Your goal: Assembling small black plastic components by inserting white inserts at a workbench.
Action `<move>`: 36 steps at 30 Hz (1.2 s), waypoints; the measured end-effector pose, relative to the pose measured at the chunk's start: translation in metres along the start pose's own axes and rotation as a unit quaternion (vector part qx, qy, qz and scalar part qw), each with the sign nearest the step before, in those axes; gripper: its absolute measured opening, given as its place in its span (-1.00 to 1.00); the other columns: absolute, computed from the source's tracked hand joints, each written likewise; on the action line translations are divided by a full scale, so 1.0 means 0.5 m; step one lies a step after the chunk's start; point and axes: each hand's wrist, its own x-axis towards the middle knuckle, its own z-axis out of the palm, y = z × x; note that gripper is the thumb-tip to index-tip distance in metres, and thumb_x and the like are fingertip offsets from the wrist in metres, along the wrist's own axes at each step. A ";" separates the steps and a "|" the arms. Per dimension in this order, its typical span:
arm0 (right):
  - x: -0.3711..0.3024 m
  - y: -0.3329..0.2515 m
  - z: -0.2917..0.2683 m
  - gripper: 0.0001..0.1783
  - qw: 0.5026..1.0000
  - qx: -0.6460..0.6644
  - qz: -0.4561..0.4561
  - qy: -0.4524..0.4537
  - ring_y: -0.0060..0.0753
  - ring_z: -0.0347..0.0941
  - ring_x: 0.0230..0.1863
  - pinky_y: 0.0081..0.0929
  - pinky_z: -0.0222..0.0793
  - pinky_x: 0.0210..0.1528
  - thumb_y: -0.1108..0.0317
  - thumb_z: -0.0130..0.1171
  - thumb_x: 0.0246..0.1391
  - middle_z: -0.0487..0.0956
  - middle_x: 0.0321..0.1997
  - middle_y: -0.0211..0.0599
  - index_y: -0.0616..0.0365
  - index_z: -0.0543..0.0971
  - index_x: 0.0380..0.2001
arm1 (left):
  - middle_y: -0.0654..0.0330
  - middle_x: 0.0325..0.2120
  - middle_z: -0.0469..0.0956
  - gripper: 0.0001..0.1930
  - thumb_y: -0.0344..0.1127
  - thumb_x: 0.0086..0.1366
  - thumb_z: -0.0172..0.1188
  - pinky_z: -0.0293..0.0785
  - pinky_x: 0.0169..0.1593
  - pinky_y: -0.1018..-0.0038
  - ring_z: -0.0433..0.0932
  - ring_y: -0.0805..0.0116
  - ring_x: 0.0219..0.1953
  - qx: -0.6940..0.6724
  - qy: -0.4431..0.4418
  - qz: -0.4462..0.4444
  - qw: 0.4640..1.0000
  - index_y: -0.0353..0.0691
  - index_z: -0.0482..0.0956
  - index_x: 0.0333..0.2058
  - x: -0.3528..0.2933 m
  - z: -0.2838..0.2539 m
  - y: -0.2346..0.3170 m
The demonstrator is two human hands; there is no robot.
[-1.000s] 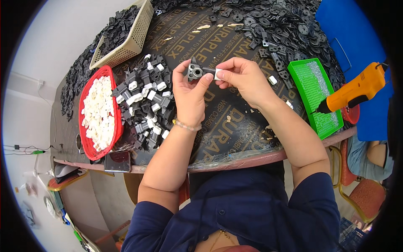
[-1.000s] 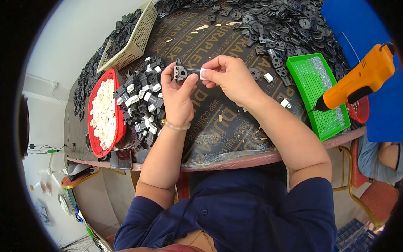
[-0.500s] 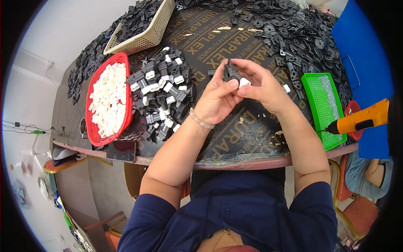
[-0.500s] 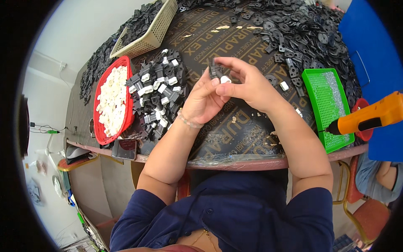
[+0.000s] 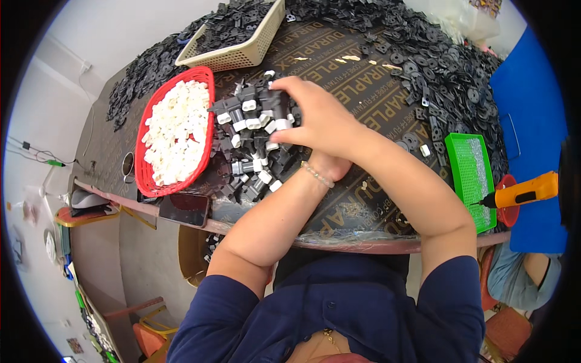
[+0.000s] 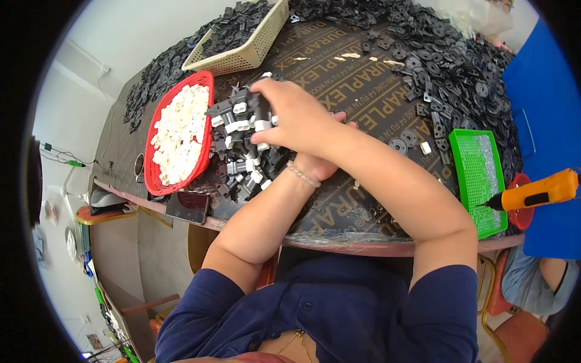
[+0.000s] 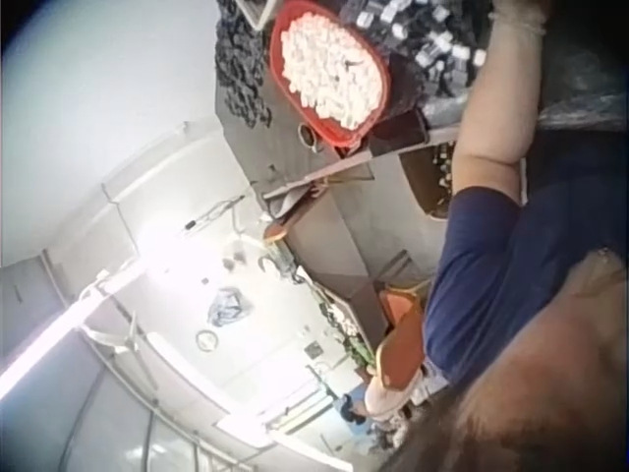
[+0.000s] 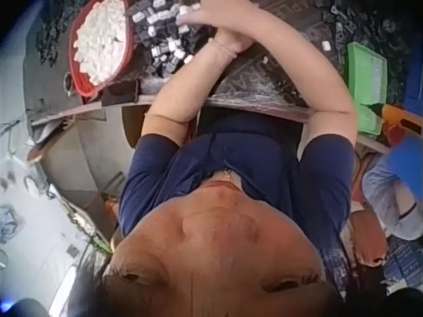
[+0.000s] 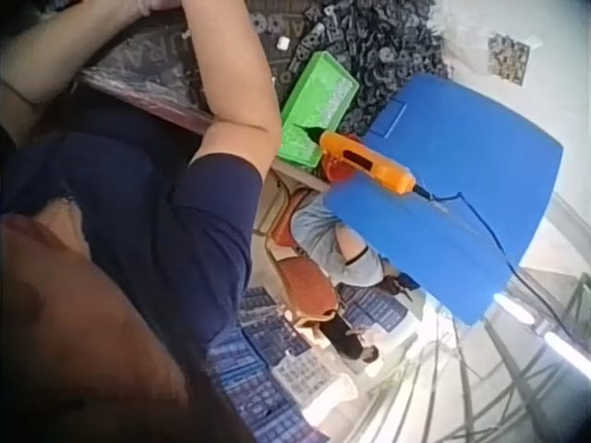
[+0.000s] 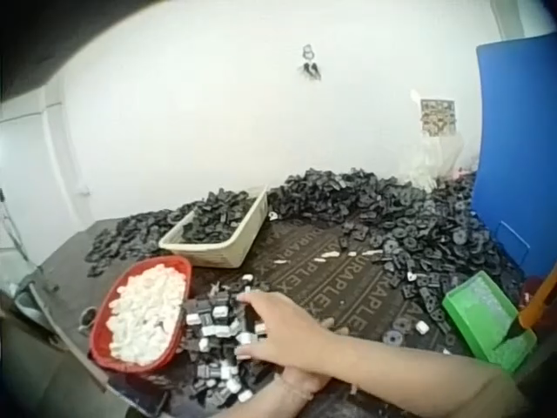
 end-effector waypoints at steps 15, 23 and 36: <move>0.158 0.057 0.063 -0.21 0.994 -0.102 -0.008 -0.029 0.08 0.44 0.11 -0.14 0.38 0.16 -0.14 0.38 -0.10 0.50 0.07 0.05 0.22 0.52 0.08 | 0.08 -0.07 0.59 -0.70 -0.17 0.45 0.02 0.50 0.03 0.38 0.58 0.31 -0.07 0.044 0.072 -0.003 0.996 -0.13 0.50 0.05 0.012 0.010 -0.004; 0.201 0.454 -0.202 -0.07 0.815 -0.485 0.316 0.015 0.14 0.03 0.43 0.21 0.00 0.37 -0.33 0.17 0.05 0.13 0.44 0.03 -0.14 0.20 0.39 | 0.16 -0.21 0.59 -0.58 -0.10 0.41 0.08 0.43 -0.16 0.44 0.55 0.33 -0.20 0.053 0.160 -0.054 0.984 -0.17 0.37 0.14 -0.006 0.019 0.000; 0.084 0.509 -0.152 -0.57 0.882 -0.436 0.172 -0.047 0.14 0.36 0.10 0.00 0.34 0.15 0.18 0.13 0.23 0.40 0.10 0.02 -0.03 0.48 0.15 | 0.17 -0.25 0.62 -0.64 -0.13 0.42 0.06 0.46 -0.23 0.45 0.59 0.32 -0.24 0.044 0.161 -0.050 0.985 -0.17 0.41 0.09 0.003 0.017 0.006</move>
